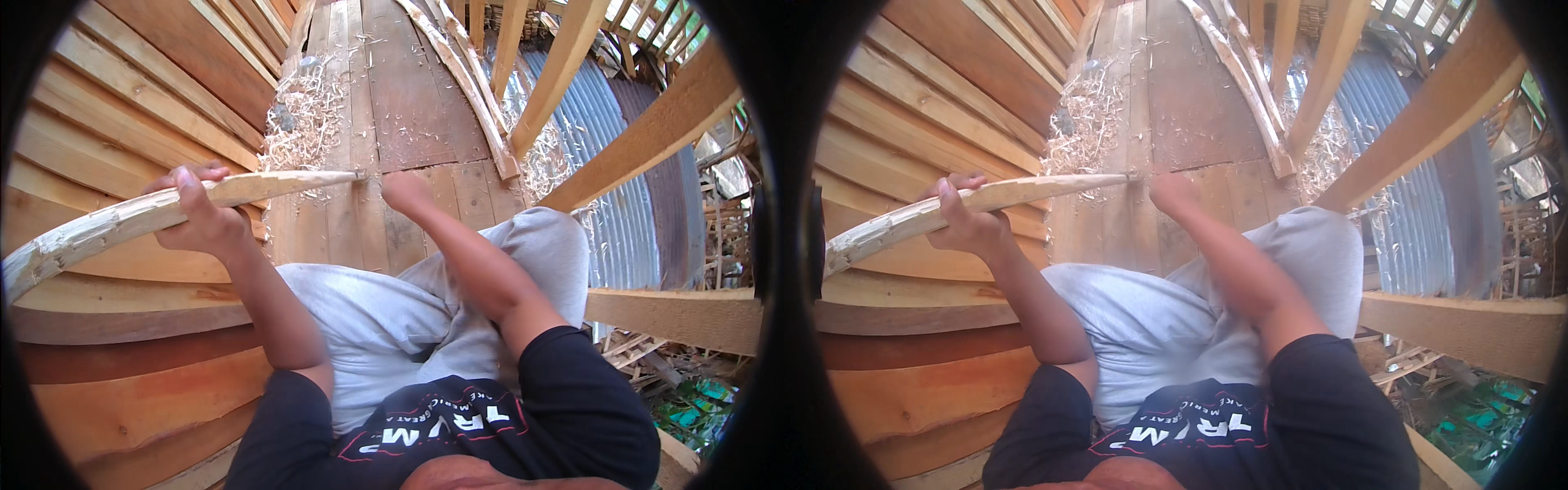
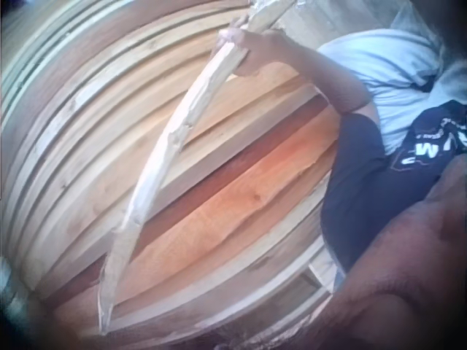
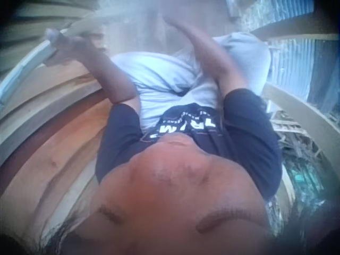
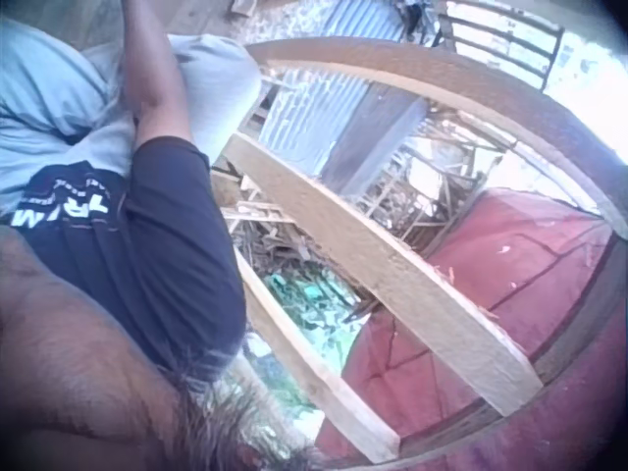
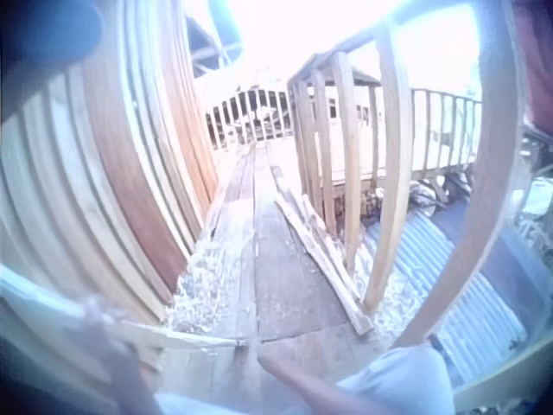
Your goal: The person sits on a wooden floor and uses a small knife to carve a long, curved piece of wood. They repeatedly shave thin layers from the surface, rotating the wood to work on different sides and occasionally clearing wood shavings from the floor.
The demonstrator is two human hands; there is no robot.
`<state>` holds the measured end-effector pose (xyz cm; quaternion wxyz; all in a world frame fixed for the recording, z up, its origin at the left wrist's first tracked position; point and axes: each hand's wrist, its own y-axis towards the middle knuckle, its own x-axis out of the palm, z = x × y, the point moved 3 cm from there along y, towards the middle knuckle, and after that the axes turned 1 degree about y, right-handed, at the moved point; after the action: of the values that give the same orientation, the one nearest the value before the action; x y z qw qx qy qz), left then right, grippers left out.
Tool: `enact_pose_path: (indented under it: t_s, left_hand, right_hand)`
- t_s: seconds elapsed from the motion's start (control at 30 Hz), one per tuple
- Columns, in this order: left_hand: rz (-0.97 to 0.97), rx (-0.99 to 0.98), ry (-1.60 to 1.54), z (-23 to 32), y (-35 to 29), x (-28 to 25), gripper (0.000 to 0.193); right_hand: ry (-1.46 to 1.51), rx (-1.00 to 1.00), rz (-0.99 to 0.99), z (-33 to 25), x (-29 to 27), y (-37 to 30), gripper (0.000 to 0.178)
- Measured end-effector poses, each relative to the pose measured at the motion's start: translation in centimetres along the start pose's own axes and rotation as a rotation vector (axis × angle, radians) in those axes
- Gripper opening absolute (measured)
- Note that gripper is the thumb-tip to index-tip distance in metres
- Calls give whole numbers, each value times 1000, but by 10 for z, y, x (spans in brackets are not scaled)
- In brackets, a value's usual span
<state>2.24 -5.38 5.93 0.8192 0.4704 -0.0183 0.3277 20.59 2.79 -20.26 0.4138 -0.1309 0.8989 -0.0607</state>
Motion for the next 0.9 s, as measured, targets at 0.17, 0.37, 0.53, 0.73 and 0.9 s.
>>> enact_pose_path:
  t_s: [0.17, 0.37, 0.53, 0.73, 0.9]
  left_hand:
    - [14, 1, 60, 5, 0, -12, 18]
    - [37, -29, 53, 7, -2, 3, 22]
    - [111, -12, 142, -3, 5, -29, 25]
    - [123, -27, 84, -9, 10, -14, 27]
    - [224, -79, 113, -9, 14, -36, 27]
  right_hand:
    - [173, -180, -15, -104, -24, -46, 36]
    - [19, -94, 31, -1, 34, 4, 31]
    - [238, -145, -112, -119, -25, -41, 47]
    - [319, -35, 97, -43, 18, 0, 56]
    - [297, -75, -79, -104, -4, -31, 55]
